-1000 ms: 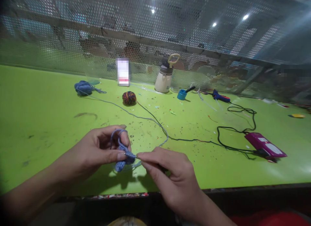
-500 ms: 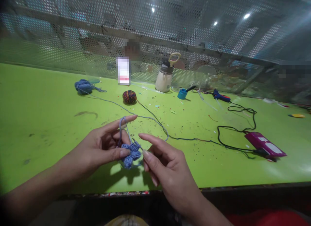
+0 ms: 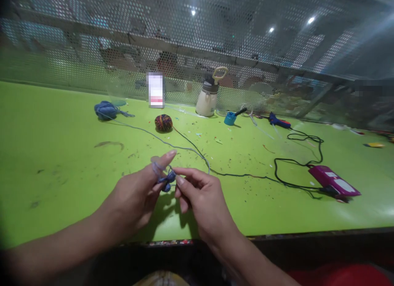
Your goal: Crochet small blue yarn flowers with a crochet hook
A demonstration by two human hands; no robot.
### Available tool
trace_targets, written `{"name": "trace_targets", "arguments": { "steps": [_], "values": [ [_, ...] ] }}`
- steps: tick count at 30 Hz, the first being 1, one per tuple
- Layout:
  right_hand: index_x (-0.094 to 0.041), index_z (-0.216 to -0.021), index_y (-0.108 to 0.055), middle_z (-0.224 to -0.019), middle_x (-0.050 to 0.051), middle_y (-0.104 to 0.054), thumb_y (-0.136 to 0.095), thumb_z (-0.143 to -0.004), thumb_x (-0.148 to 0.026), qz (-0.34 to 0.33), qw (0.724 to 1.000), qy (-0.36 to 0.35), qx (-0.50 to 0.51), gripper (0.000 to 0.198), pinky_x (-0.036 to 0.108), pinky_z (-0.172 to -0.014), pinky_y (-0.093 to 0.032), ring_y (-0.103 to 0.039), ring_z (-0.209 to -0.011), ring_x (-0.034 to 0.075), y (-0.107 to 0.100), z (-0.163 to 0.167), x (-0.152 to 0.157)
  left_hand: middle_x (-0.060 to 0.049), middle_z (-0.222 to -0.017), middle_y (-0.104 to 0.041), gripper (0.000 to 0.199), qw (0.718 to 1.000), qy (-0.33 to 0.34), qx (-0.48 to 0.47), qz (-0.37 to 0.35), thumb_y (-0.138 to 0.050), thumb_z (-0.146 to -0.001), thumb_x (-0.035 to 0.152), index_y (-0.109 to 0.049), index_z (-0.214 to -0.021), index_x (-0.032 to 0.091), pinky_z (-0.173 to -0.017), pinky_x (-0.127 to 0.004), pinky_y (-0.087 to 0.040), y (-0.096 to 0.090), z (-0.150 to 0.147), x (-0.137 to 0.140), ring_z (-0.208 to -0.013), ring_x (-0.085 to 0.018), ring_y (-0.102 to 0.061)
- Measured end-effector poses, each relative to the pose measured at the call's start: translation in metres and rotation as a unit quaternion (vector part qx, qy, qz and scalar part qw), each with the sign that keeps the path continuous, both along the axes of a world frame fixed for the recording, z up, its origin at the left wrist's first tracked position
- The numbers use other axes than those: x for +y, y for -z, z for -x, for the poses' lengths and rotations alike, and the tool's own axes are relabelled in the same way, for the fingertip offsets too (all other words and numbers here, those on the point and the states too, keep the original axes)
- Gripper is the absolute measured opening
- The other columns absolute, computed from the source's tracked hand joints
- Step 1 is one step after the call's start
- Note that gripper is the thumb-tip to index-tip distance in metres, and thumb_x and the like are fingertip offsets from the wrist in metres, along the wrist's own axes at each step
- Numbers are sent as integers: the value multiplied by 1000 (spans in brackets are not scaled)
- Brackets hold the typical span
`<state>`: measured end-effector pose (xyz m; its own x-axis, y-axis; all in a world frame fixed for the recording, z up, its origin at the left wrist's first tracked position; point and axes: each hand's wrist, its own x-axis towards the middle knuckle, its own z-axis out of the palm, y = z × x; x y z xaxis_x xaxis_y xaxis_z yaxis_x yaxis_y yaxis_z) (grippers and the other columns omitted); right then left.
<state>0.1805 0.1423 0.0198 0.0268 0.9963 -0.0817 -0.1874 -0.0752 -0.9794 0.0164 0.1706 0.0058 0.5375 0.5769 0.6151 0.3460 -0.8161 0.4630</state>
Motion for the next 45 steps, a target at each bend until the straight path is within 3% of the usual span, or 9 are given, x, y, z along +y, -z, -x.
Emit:
{"name": "trace_targets", "arguments": {
  "steps": [5, 9, 14, 23, 27, 30, 37, 41, 45],
  "values": [
    [-19, -90, -74, -60, -3, -62, -78, -74, -21, 27, 975, 48, 215, 17, 15, -45, -35, -44, -44, 4, 0, 22, -11, -5, -96, -70, 70, 988, -18, -95, 124, -55, -90, 12, -28, -151, 31, -75, -31, -52, -8, 0, -5, -79, -19, -65],
    [-23, -108, -72, -59, -4, -61, -75, -79, -22, 7, 977, 44, 209, 29, 15, -44, -35, -42, -41, 3, -1, 23, -18, 2, -80, -62, 93, 838, 37, -277, 468, -69, -82, 17, -10, -153, 24, -52, -24, -50, -30, 2, 1, -55, -12, -60],
    [-26, -109, -74, -63, -4, -60, -69, -87, -24, -44, 997, -15, 57, 23, 16, -46, -34, -45, -44, 2, 1, 0, -21, 1, -84, -65, 97, 761, 109, -293, 568, -76, -77, 14, -14, -151, 19, -50, -20, -48, -37, 7, 9, -50, -10, -63],
    [-26, -105, -77, -59, -2, -60, -74, -83, -29, -8, 998, -49, -31, 22, 19, -43, -30, -44, -45, 5, -14, -24, -20, 0, -70, -66, 72, 762, 75, -272, 583, -62, -87, 21, -26, -149, 19, -42, -20, -31, -38, 6, 10, -49, -12, -61],
    [-25, -97, -80, -57, -1, -60, -79, -78, -28, 33, 998, -55, 12, 20, 19, -42, -29, -43, -44, 6, -17, -25, -23, -3, -76, -68, 57, 888, -37, -166, 428, -63, -84, 25, -48, -139, 17, -49, -25, -35, -32, 10, 25, -53, -14, -58],
    [-28, -92, -81, -55, -1, -60, -81, -75, -27, 61, 995, -62, 46, 17, 18, -41, -28, -42, -43, 5, -16, -25, -25, -2, -65, -62, 20, 941, -152, -97, 286, -65, -82, 33, -74, -74, 18, -58, -29, -36, -33, 19, 34, -59, -16, -50],
    [-23, -89, -81, -56, 1, -60, -84, -69, -26, 62, 994, -31, 82, 21, 16, -38, -24, -45, -48, 8, -8, -23, -24, -4, -67, -49, 45, 840, 151, -228, 468, -51, -84, 24, -62, -40, 19, -68, -30, -39, -50, 30, 28, -67, -15, -45],
    [-23, -92, -80, -54, -1, -59, -80, -74, -26, 31, 995, -48, 84, 18, 16, -38, -25, -41, -44, 5, -5, -15, -23, -2, -72, -48, 24, 724, 205, -358, 553, -56, -88, 29, -78, -92, 22, -63, -25, -41, -53, 22, 18, -66, -12, -42],
    [-21, -96, -79, -55, -1, -59, -76, -78, -25, -5, 994, -45, 97, 18, 17, -38, -23, -40, -43, 5, -1, -7, -21, 0, -87, -57, 68, 791, 134, -281, 527, -65, -80, 10, -47, -141, 35, -61, -23, -40, -46, 13, 16, -69, -11, -47]
  ]
}}
